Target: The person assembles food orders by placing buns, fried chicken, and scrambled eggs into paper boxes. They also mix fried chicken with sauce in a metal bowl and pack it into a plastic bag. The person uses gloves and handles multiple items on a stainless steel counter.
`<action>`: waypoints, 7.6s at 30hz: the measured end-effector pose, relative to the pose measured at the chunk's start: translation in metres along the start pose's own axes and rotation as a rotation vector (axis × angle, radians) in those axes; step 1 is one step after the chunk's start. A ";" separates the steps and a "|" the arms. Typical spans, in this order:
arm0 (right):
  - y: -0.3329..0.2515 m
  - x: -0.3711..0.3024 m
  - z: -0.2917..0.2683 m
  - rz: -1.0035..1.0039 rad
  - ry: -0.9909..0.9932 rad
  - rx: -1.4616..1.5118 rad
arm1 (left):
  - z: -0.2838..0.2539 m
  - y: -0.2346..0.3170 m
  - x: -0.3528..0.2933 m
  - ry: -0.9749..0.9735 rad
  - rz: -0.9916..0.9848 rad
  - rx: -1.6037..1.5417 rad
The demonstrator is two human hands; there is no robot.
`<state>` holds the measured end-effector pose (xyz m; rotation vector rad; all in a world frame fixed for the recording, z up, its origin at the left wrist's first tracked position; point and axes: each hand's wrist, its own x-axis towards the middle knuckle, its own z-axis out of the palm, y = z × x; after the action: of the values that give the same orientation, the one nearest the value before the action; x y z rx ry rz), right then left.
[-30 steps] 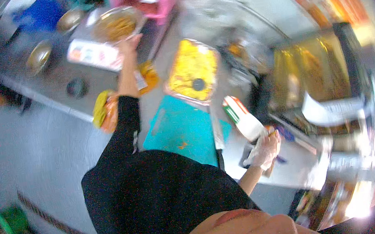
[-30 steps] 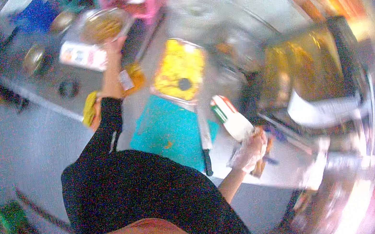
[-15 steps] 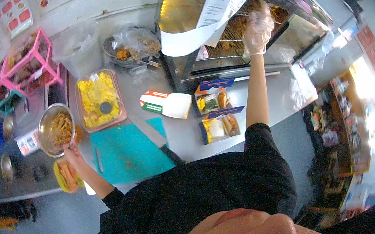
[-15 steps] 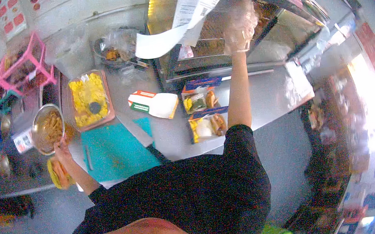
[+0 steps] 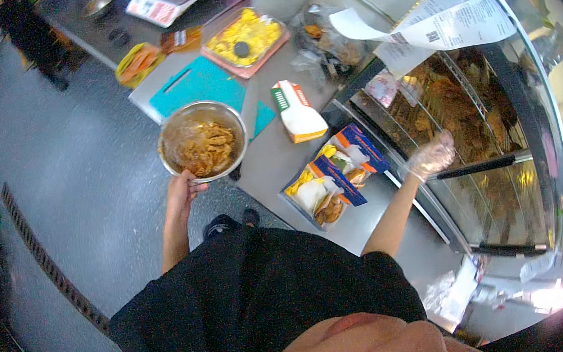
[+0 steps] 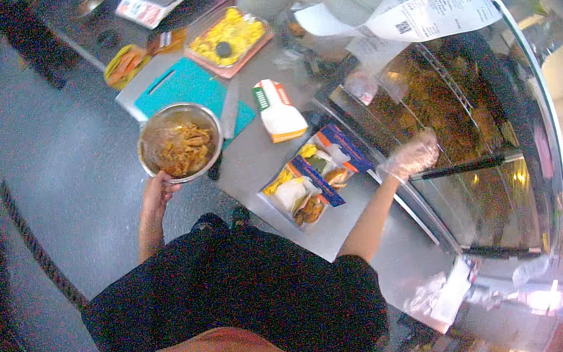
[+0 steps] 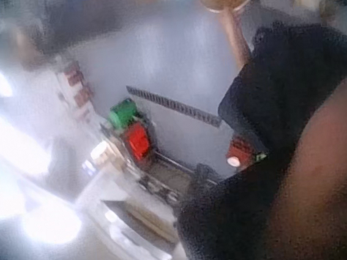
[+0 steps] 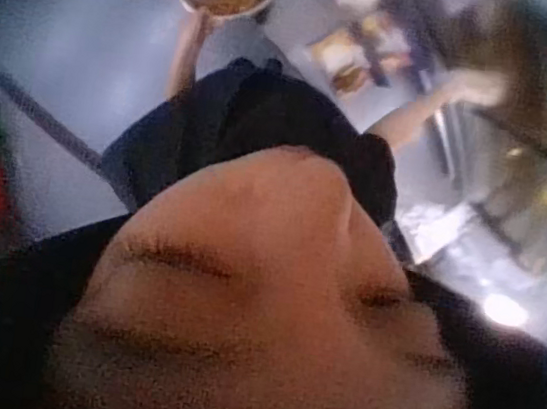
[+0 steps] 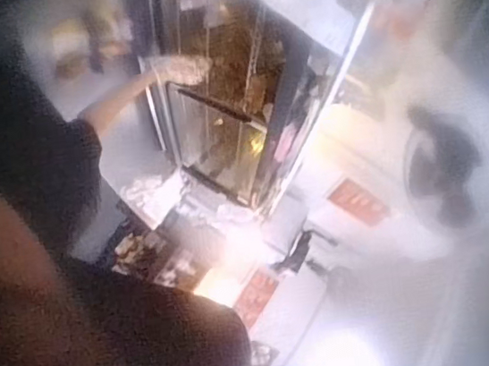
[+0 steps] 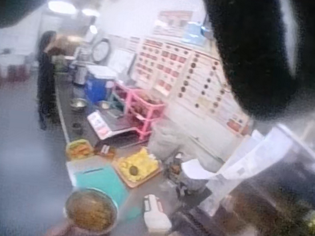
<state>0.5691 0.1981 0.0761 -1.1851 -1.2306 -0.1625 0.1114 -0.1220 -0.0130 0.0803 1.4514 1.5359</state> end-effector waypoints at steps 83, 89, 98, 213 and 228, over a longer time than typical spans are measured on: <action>0.234 0.381 -0.415 -0.024 -0.438 -1.032 | 0.373 -0.302 -0.324 -0.549 -0.156 0.475; 0.249 0.364 -0.434 0.018 -0.371 -0.924 | 0.378 -0.304 -0.322 -0.604 -0.171 0.501; 0.237 0.296 -0.442 -0.131 0.076 -0.502 | 0.438 -0.314 -0.320 -0.837 -0.168 0.485; 0.246 -0.041 -0.460 -0.224 -0.830 -0.170 | 0.288 -0.422 -0.285 -0.533 -0.113 0.509; 0.231 0.279 -0.484 -0.818 -0.080 -0.715 | 0.368 -0.475 -0.216 -0.249 0.136 0.839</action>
<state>1.1412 0.0641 0.2203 -1.2036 -1.7441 -1.2550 0.7301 -0.0923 -0.1656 0.8491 1.8100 0.8787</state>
